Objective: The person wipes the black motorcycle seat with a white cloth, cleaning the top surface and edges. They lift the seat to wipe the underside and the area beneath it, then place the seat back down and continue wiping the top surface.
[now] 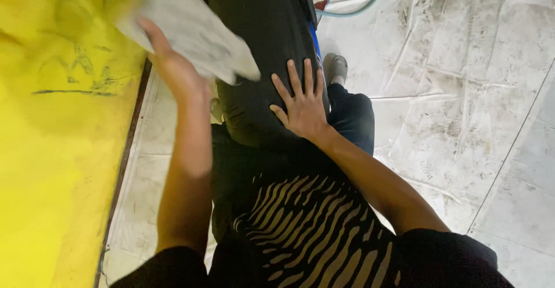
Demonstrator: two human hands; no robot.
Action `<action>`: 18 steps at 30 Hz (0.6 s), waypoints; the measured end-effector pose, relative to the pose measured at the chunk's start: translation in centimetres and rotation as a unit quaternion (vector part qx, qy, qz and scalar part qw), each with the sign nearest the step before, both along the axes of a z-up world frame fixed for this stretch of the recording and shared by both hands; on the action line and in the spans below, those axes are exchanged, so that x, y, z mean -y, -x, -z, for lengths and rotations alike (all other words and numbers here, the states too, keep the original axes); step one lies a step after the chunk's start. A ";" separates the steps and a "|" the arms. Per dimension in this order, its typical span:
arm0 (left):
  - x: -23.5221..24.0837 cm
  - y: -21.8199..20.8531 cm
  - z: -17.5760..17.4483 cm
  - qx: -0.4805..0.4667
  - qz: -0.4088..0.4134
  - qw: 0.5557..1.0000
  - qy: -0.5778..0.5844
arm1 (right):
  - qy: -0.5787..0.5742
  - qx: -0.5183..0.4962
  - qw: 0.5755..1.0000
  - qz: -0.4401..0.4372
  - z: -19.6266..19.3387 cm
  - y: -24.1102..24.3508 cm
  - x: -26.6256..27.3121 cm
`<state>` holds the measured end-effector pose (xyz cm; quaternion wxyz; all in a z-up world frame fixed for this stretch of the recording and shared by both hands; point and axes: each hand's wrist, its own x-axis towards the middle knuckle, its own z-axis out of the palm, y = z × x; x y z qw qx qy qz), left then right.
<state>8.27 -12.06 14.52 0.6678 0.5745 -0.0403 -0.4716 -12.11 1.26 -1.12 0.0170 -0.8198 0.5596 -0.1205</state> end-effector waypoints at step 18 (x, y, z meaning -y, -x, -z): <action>-8.3 8.1 14.1 0.634 0.506 0.543 0.218 | -0.002 0.016 0.999 0.028 6.6 1.7 -3.0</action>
